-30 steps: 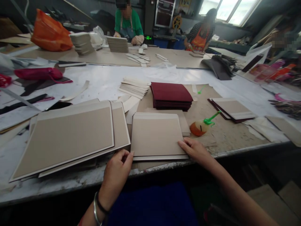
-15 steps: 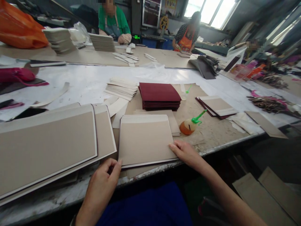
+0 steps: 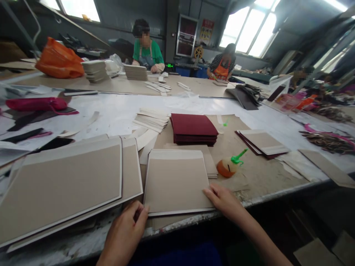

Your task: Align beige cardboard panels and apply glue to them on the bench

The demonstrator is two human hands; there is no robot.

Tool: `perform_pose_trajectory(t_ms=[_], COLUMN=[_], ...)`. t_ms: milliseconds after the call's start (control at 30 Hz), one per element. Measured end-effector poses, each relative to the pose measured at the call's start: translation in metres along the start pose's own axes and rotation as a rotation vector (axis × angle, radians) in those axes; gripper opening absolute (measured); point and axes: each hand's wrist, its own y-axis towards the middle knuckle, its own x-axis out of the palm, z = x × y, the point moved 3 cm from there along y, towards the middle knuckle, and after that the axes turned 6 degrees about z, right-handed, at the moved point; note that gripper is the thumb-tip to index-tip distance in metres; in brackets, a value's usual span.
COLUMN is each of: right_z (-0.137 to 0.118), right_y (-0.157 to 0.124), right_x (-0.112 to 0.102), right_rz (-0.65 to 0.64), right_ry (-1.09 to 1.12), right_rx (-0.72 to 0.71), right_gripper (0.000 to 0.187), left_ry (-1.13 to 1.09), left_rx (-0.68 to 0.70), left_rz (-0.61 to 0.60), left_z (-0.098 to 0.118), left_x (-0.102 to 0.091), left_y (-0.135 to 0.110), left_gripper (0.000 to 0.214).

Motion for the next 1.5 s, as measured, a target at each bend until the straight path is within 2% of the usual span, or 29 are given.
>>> perform_pose_trajectory(t_ms=[267,600,1067,1500], right_z=[0.009,0.006,0.003,0.009], right_y=[0.005,0.003,-0.003,0.003], right_x=[0.006,0.003,0.0,0.007], right_rz=[-0.047,0.02,0.034,0.025], right_ry=[-0.01,-0.038,-0.005,-0.019], right_rx=[-0.001,-0.028,-0.031,-0.025], right_gripper=[0.037,0.036,0.032,0.035], left_ry=[0.038,0.032,0.034,0.062], left_rx=[0.0,0.009,0.045,0.052], left_rz=[-0.031,-0.106,-0.11,-0.066], left_z=[0.008,0.008,0.009,0.011], left_x=[-0.006,-0.009,-0.01,-0.008], left_y=[0.0,0.007,0.005,0.003], left_gripper=[0.026,0.026,0.033,0.022])
